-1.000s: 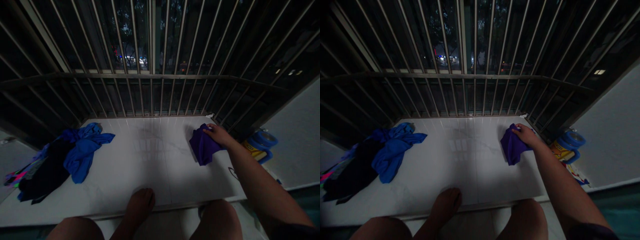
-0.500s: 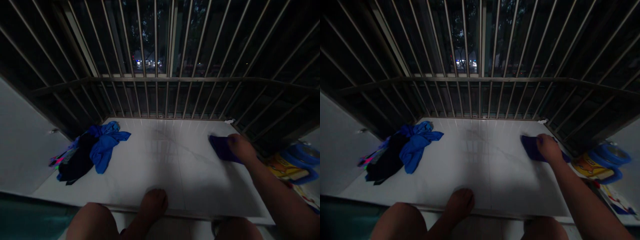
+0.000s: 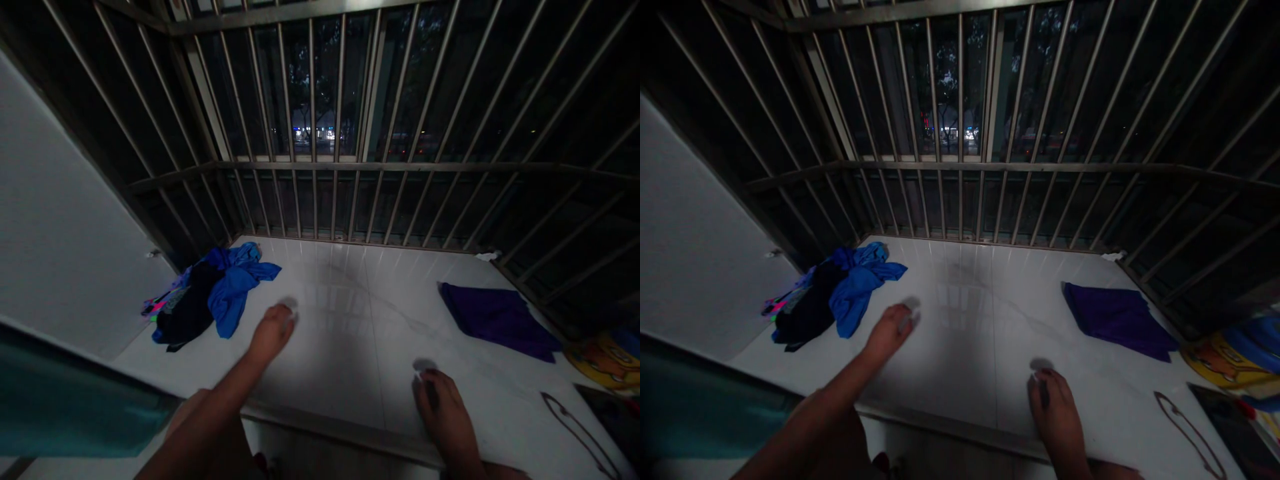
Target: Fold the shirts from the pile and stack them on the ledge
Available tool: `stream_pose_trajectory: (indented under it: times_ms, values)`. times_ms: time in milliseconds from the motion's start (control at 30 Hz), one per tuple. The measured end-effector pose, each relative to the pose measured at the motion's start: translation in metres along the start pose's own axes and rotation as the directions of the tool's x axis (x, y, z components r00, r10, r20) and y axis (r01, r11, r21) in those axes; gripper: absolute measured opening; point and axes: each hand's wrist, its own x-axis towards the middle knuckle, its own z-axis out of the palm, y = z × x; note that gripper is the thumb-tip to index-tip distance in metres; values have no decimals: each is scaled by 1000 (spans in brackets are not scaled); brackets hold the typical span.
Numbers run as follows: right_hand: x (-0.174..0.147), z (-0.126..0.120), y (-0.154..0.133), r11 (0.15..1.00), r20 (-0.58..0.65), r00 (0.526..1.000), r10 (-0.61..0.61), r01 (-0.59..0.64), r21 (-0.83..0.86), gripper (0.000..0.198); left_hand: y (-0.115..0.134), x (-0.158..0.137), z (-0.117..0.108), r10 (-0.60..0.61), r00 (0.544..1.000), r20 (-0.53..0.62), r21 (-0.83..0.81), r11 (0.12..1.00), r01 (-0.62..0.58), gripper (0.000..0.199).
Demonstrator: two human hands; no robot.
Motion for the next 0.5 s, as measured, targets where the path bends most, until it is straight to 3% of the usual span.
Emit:
stream_pose_trajectory:
  times_ms: [33,100,167,233,333,500]
  values:
    - [0,1,-3,1000,-8,1000,7,-7,-3,40,-23,19,-14,-159,983,-87,124,978,170,34]
    - [1,3,-7,1000,-6,1000,21,-21,-11,41,-66,49,-40,-318,929,-187,183,918,351,52]
    - [1,2,-11,1000,0,1000,21,-21,-17,39,-98,66,-58,-486,860,-155,251,823,510,51]
    - [1,1,-12,1000,20,1000,13,-12,-20,36,-112,71,-62,-553,830,-69,281,788,548,39]
    - [1,-1,-15,1000,38,999,6,-5,-23,34,-93,60,-41,-473,881,30,243,858,452,30]
    - [5,-6,-23,999,82,997,-2,5,-32,40,9,-5,26,-172,977,123,91,983,161,28]
